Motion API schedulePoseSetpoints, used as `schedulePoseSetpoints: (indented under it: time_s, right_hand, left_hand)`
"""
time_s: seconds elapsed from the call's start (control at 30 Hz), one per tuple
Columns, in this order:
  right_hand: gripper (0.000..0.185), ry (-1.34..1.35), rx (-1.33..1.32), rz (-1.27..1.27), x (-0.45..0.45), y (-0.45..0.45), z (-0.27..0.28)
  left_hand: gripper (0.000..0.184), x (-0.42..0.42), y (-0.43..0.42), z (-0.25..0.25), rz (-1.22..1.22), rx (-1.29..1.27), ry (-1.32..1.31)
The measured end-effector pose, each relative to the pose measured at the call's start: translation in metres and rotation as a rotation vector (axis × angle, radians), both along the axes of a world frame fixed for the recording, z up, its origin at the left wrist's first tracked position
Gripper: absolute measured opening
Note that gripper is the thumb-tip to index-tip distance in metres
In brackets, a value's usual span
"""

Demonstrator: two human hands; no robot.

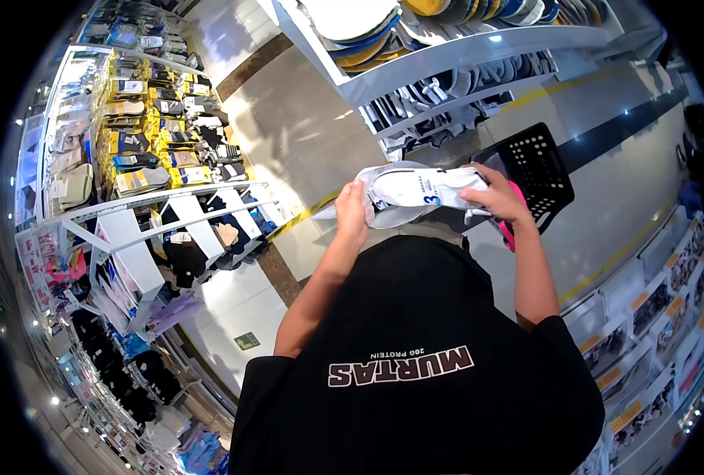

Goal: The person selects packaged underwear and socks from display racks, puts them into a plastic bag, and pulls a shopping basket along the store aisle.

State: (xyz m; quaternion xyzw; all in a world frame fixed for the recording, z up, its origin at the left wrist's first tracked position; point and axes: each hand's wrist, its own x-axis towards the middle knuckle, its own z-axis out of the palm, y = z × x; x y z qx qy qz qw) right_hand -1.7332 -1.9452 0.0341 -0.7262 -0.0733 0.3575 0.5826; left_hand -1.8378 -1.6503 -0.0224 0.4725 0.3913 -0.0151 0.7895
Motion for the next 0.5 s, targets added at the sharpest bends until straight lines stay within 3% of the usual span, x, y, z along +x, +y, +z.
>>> schedulePoseSetpoints:
  time_s: [0.13, 0.23, 0.3, 0.33, 0.43, 0.5]
  right_hand:
    - [0.049, -0.164, -0.192, 0.252, 0.007, 0.036, -0.013]
    - [0.049, -0.288, -0.158, 0.353, 0.008, 0.079, -0.036]
    - [0.053, -0.370, -0.371, 0.388, -0.001, 0.110, -0.056]
    - [0.058, -0.207, -0.419, 0.443, -0.002, 0.123, -0.060]
    - [0.063, -0.218, -0.408, 0.251, -0.020, 0.145, -0.146]
    - [0.065, -0.099, -0.378, 0.227, -0.025, 0.144, -0.159]
  left_hand:
    - [0.022, -0.002, -0.013, 0.010, -0.058, -0.044, -0.014]
    - [0.024, 0.001, -0.037, 0.012, -0.059, -0.040, -0.051]
    - [0.025, 0.004, -0.048, 0.014, -0.038, -0.022, -0.082]
    - [0.026, 0.002, -0.045, 0.006, -0.054, -0.039, -0.155]
    - [0.026, 0.005, -0.044, 0.022, 0.024, -0.074, -0.142]
    - [0.027, 0.000, -0.033, 0.012, 0.031, -0.109, -0.108]
